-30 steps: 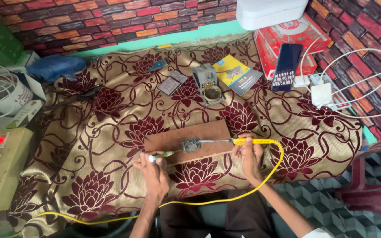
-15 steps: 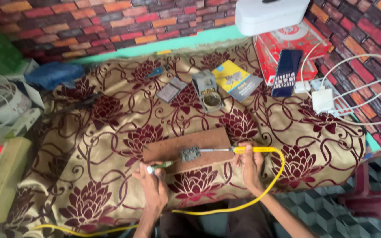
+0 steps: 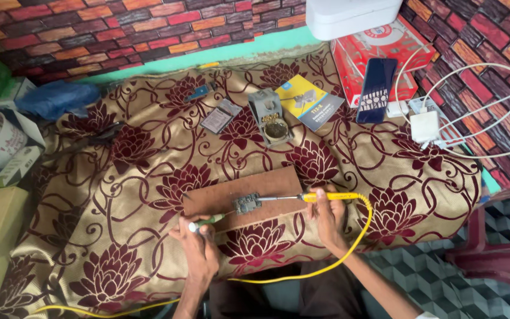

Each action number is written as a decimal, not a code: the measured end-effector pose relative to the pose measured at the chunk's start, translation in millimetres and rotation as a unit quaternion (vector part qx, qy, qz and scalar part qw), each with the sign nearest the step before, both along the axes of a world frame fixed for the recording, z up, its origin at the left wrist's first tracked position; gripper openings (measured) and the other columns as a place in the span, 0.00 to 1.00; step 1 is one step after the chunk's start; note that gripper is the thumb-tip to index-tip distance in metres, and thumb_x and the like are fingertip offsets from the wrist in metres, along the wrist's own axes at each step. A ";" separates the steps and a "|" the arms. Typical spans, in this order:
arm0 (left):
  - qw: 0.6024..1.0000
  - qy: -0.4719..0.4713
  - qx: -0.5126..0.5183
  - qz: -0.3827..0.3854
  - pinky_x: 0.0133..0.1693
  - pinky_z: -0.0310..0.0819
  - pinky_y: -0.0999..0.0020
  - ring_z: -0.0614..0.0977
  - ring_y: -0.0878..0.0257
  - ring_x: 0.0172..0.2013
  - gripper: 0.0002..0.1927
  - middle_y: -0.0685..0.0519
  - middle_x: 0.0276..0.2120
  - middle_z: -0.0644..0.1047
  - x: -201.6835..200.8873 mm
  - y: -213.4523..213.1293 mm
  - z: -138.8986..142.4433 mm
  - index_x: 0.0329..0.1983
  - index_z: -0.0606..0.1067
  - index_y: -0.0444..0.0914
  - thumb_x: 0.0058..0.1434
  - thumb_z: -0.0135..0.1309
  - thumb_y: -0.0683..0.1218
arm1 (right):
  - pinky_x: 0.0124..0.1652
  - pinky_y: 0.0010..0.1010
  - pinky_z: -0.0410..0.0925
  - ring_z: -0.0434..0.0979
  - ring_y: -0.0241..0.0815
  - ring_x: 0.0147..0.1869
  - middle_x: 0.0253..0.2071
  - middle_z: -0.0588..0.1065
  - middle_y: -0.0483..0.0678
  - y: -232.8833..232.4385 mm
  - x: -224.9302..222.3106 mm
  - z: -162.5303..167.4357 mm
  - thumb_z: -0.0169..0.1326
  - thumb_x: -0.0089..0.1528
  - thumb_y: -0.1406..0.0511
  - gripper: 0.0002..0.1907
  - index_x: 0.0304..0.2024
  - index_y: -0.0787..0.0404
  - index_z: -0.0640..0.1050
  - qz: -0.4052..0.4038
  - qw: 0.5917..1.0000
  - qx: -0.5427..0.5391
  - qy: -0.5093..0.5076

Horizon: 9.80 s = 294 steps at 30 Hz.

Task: The person uses a soldering iron and solder wire to work on a small electronic component placed on a wooden board. They repeatedly apply heat and solder to the component while holding it steady with their other hand.

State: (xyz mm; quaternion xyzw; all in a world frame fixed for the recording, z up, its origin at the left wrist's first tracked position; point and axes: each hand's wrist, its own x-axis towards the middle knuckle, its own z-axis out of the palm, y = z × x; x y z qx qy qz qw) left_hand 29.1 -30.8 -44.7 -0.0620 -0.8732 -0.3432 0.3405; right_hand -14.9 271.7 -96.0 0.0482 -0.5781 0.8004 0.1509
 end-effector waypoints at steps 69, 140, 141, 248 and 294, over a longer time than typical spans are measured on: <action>1.000 0.029 0.005 -0.001 0.50 0.50 0.58 0.68 0.59 0.37 0.13 0.52 0.35 0.72 -0.5 -4.8 -14.9 0.41 0.71 0.39 0.71 0.36 0.48 | 0.15 0.21 0.61 0.67 0.33 0.18 0.22 0.71 0.47 7.2 -26.5 42.4 0.42 0.72 0.55 0.20 0.45 0.66 0.74 -0.088 0.993 -0.048 -0.058; 0.918 -0.124 0.371 -0.067 0.34 0.52 0.56 0.66 0.59 0.28 0.13 0.48 0.30 0.79 14.4 42.6 39.7 0.48 0.69 0.33 0.73 0.38 0.47 | 0.21 0.23 0.62 0.70 0.32 0.22 0.28 0.74 0.43 -11.7 -3.7 18.8 0.49 0.71 0.58 0.13 0.44 0.63 0.75 -0.132 0.970 -0.175 -0.105; 0.977 -0.032 0.210 -0.029 0.41 0.54 0.52 0.69 0.57 0.35 0.13 0.49 0.32 0.81 10.2 43.0 40.6 0.48 0.69 0.32 0.73 0.37 0.46 | 0.19 0.22 0.59 0.69 0.32 0.20 0.26 0.73 0.43 -10.8 -7.1 23.4 0.48 0.71 0.58 0.14 0.44 0.63 0.74 -0.115 0.978 -0.160 -0.065; 0.998 0.041 0.026 -0.042 0.49 0.49 0.54 0.65 0.51 0.44 0.13 0.46 0.44 0.74 4.7 36.6 18.0 0.47 0.71 0.34 0.61 0.42 0.41 | 0.24 0.22 0.67 0.67 0.30 0.23 0.26 0.69 0.45 1.7 -58.5 83.8 0.48 0.74 0.57 0.16 0.50 0.64 0.68 -0.133 0.990 0.017 0.035; 0.998 0.042 0.029 -0.041 0.49 0.51 0.52 0.67 0.47 0.45 0.13 0.42 0.45 0.73 12.4 37.9 21.5 0.49 0.70 0.32 0.63 0.41 0.38 | 0.17 0.21 0.55 0.64 0.31 0.17 0.20 0.65 0.43 -3.6 18.1 21.5 0.42 0.74 0.58 0.13 0.40 0.60 0.66 -0.101 0.994 -0.041 -0.005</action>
